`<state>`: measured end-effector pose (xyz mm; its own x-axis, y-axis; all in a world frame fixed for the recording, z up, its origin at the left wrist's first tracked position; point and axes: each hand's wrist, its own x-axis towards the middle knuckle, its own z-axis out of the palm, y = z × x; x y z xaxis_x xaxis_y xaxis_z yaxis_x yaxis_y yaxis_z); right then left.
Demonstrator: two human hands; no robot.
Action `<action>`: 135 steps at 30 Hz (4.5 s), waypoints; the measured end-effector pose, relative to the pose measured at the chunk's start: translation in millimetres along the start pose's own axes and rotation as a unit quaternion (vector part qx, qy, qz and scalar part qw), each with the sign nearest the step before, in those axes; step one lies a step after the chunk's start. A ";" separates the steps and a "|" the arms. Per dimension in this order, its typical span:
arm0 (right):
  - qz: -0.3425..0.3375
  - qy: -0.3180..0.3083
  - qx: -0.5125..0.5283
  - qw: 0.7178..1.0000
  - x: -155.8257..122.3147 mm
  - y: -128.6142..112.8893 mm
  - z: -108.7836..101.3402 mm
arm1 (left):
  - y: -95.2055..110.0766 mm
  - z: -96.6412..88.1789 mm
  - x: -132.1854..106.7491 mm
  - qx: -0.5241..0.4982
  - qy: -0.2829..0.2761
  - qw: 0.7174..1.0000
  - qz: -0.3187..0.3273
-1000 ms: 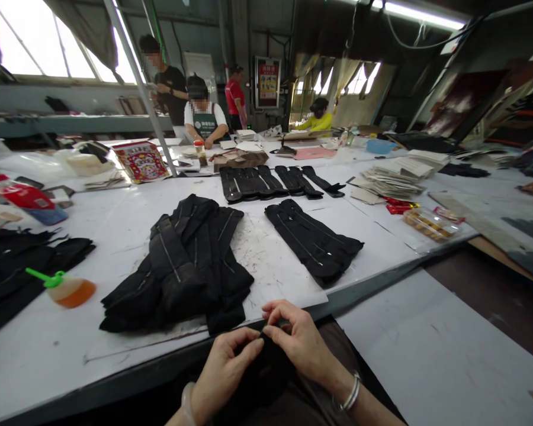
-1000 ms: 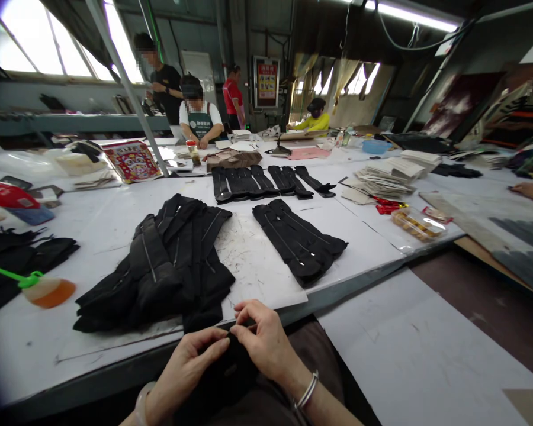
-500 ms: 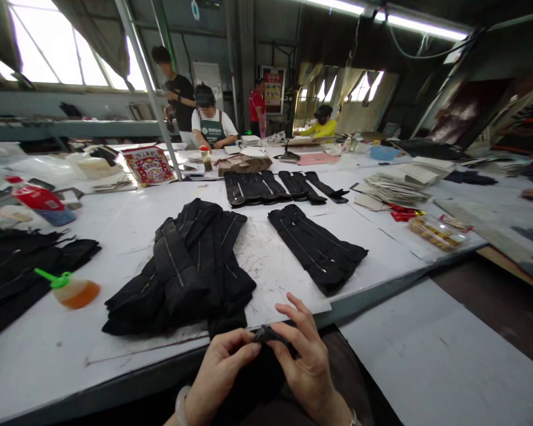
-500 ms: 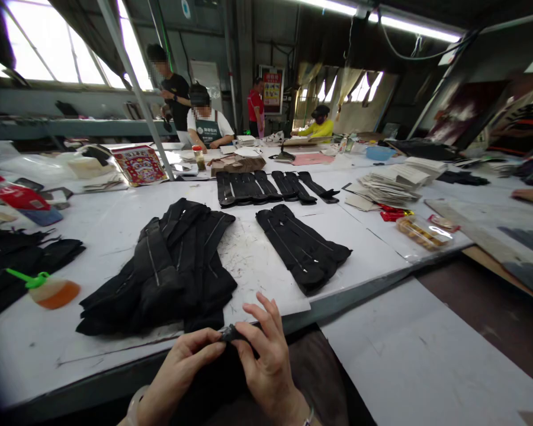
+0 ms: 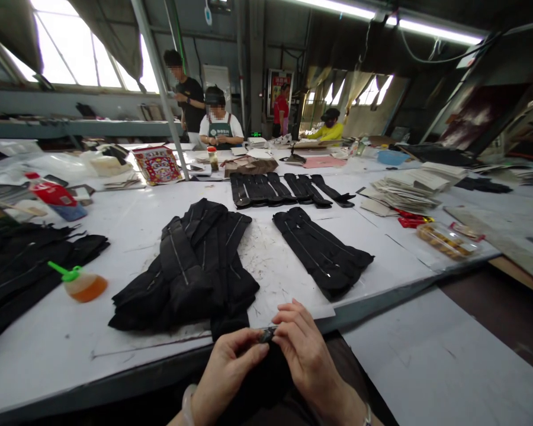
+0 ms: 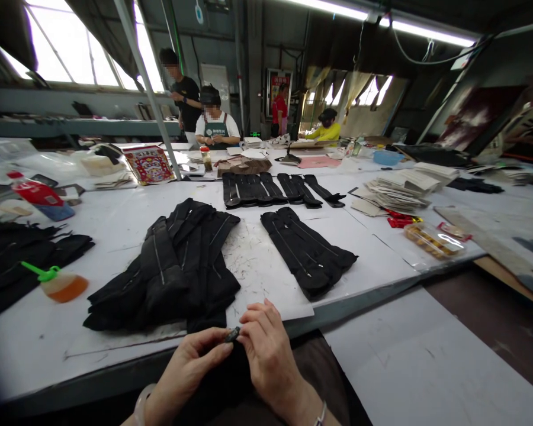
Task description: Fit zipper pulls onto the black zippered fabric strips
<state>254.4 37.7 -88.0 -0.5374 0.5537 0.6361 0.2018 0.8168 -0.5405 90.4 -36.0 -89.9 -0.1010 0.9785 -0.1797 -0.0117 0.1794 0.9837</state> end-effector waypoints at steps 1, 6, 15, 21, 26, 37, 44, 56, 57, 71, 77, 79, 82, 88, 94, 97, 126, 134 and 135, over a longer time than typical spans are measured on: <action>0.028 -0.017 0.028 0.999 2.9 -0.7 -2.2 | 0.2 -0.4 0.3 0.011 0.000 1.000 0.003; 0.179 -0.127 0.142 0.965 22.8 -8.5 -19.2 | 9.8 -4.0 2.4 0.065 0.005 0.998 0.014; 0.287 -0.200 0.208 0.913 43.8 -9.0 -28.3 | 30.5 -1.2 3.6 0.015 -0.031 0.999 -0.042; 0.382 -0.227 0.265 0.856 50.0 -2.7 -22.7 | 32.4 -2.3 4.3 -0.021 -0.045 0.994 -0.099; 0.423 -0.236 0.340 0.806 55.1 1.7 -15.7 | 35.1 -6.5 4.0 -0.060 -0.041 0.989 -0.132; 0.367 -0.126 0.452 0.803 55.7 -8.7 4.1 | 35.4 -31.9 -4.9 -0.080 0.052 0.989 -0.114; 0.279 -0.018 0.296 0.913 23.4 -19.7 21.5 | 41.5 -46.7 -10.2 -0.072 0.071 0.989 -0.105; 0.241 0.014 0.255 0.936 28.8 -31.9 39.0 | 63.0 -43.9 -15.2 0.100 0.095 0.988 -0.064; 0.232 0.016 0.245 0.941 28.8 -32.3 39.4 | 63.5 -44.0 -15.7 0.133 0.096 0.985 -0.048; 0.250 0.054 0.456 0.852 30.7 -21.9 44.8 | 92.8 -57.1 -11.9 0.419 0.019 0.903 0.096; 0.181 0.064 0.320 0.928 25.9 -22.9 49.1 | 97.0 -65.8 -10.5 0.397 0.023 0.914 0.086; 0.144 0.088 0.253 0.953 26.0 -27.2 49.3 | 96.6 -66.1 -10.8 0.399 0.023 0.913 0.083; 0.133 0.097 0.213 0.963 28.8 -31.6 48.5 | 95.8 -66.6 -11.1 0.406 0.013 0.911 0.077; 0.201 0.079 0.216 0.952 32.0 -34.7 50.7 | 96.5 -63.9 -7.6 0.533 -0.016 0.832 0.153; 0.298 0.062 0.444 0.843 38.0 -29.6 53.4 | 103.3 -65.8 -3.2 0.575 -0.016 0.789 0.216; 0.296 0.052 0.563 0.770 38.5 -26.9 56.9 | 121.3 -72.7 -3.8 0.540 0.007 0.804 0.249; 0.337 -0.249 -0.033 0.908 1.8 -15.4 -49.2 | 48.8 -29.0 38.3 0.438 -0.071 0.831 0.334; 0.345 -0.234 0.020 0.909 -15.6 -15.1 -64.2 | 35.7 -12.5 39.5 0.433 -0.098 0.842 0.308; 0.349 -0.230 0.035 0.908 -18.1 -13.9 -65.0 | 33.4 -11.5 38.7 0.429 -0.100 0.845 0.304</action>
<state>314.6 26.9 -56.2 -0.5863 0.7934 -0.1637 0.5813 0.2714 -0.7671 74.7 6.7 -63.8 0.3415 0.8988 0.2749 0.7168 -0.4382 0.5423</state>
